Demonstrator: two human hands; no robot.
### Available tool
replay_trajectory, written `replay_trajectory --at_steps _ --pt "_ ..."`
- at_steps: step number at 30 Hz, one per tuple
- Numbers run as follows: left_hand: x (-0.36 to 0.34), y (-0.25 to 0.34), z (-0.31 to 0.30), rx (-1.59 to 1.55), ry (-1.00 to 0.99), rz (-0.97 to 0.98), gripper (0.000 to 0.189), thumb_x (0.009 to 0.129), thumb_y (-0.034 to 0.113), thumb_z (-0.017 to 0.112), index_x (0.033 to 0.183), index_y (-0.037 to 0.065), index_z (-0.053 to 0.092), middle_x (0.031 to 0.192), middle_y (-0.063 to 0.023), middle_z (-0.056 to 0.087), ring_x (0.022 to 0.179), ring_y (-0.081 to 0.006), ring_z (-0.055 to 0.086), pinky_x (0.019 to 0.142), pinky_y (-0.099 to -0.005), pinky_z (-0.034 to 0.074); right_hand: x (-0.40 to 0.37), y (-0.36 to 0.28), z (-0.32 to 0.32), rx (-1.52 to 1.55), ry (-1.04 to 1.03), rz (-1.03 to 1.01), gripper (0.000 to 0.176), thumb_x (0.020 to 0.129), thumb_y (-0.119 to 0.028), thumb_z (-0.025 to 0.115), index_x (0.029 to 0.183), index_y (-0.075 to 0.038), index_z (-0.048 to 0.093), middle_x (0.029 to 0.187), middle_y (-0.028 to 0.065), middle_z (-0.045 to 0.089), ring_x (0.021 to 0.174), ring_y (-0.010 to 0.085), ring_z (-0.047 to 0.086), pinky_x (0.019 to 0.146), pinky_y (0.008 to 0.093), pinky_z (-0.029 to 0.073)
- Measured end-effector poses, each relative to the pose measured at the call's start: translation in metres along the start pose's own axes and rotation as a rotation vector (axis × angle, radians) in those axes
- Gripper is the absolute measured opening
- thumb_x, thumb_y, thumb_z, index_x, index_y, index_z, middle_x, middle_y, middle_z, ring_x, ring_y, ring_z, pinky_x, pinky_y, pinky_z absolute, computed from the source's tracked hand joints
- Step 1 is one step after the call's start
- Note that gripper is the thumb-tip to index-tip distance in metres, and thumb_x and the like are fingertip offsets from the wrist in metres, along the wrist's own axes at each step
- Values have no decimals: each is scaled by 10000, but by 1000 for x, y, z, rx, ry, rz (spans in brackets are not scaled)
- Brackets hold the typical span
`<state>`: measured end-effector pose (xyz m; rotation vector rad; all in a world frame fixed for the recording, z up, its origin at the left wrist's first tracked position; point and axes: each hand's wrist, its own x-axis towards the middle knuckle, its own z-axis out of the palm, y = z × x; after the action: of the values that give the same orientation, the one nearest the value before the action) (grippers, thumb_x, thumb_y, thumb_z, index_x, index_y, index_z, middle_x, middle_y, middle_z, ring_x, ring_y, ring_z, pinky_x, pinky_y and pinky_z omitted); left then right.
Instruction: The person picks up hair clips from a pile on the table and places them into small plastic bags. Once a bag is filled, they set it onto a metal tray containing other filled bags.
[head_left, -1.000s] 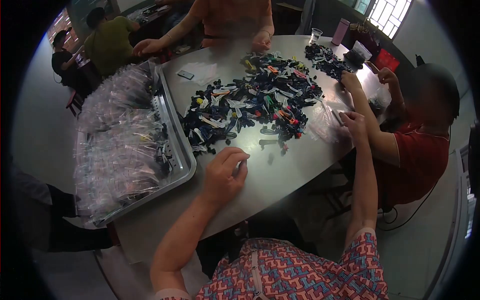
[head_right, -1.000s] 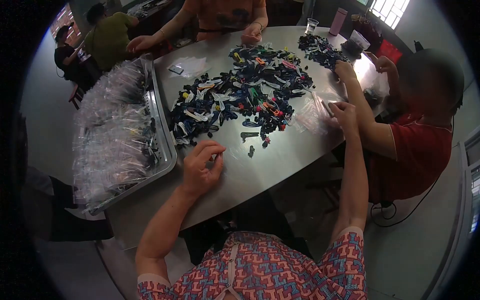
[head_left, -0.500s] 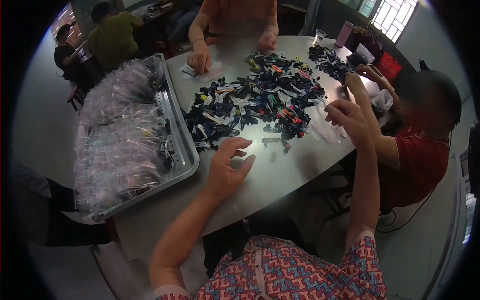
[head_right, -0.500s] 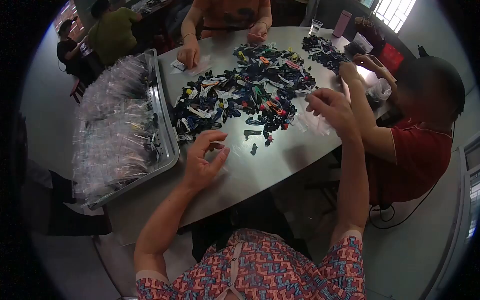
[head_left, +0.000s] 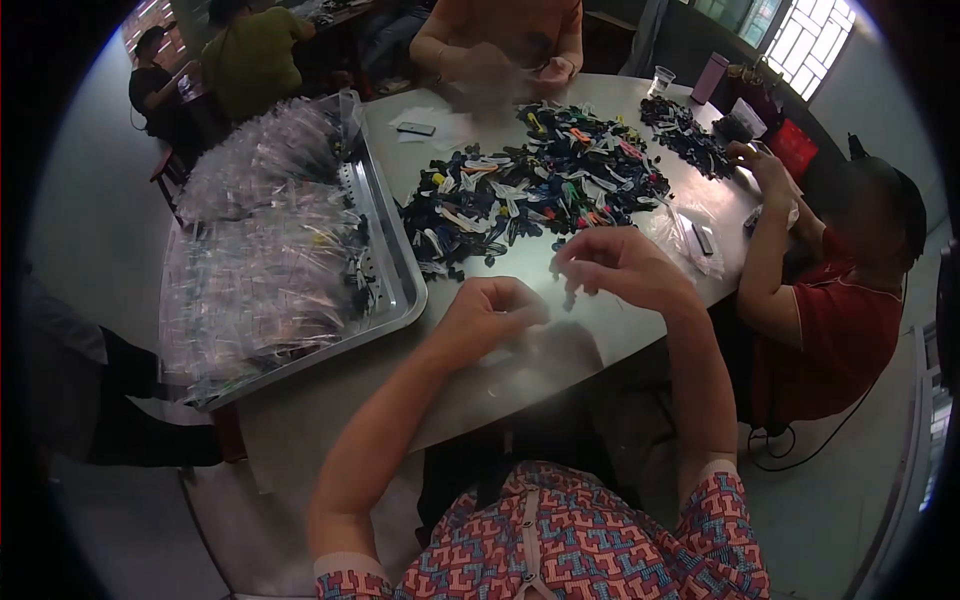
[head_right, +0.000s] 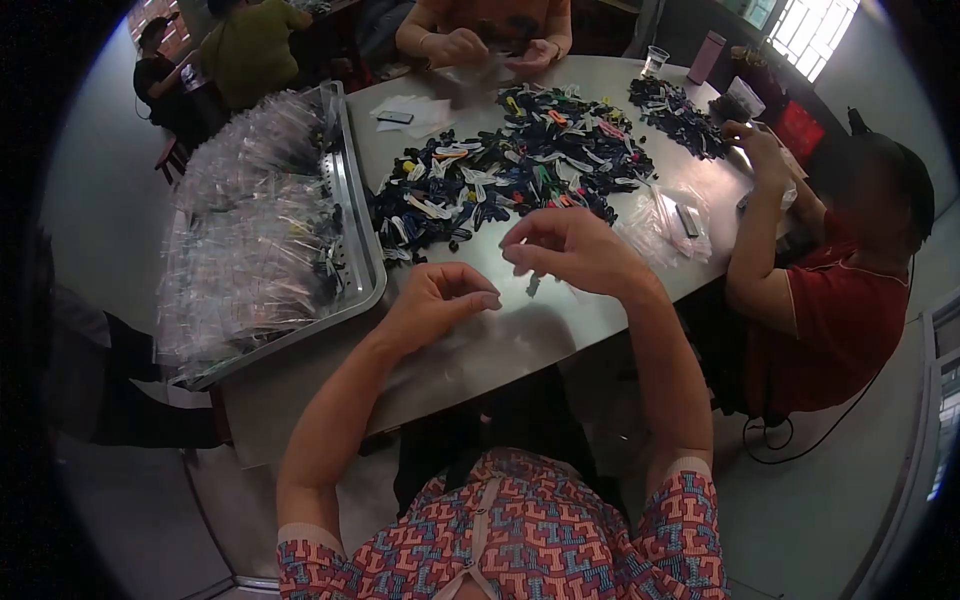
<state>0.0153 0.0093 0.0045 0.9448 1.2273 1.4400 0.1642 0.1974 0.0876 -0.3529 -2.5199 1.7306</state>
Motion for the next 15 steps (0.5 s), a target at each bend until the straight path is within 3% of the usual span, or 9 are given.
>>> replay_trajectory --at_steps 3,7,9,15 --pt "0 1 -2 53 120 -43 159 902 151 754 993 27 718 914 -23 728 837 -69 644 775 -228 507 -10 -5 -9 98 143 -78 448 963 -216 681 1351 -22 572 1055 67 711 955 109 641 788 254 512" --pt "5 -10 -4 6 197 60 150 907 155 750 975 24 720 905 -23 724 821 -70 635 763 -223 499 -25 18 -2 215 211 -104 481 966 -258 688 1351 6 574 1180 103 695 1033 130 623 877 289 509" --pt "8 -16 -1 -8 242 187 133 883 152 754 908 31 704 806 5 681 659 -54 603 554 -217 490 -27 23 4 181 170 -64 476 963 -246 692 1350 6 576 1190 99 691 1040 131 625 890 289 511" --pt "7 -14 2 -27 223 140 147 881 164 761 907 32 699 797 -2 680 639 -60 597 545 -230 491 -30 33 24 213 214 -10 267 936 -122 696 1167 12 686 1071 72 719 983 127 663 884 274 528"
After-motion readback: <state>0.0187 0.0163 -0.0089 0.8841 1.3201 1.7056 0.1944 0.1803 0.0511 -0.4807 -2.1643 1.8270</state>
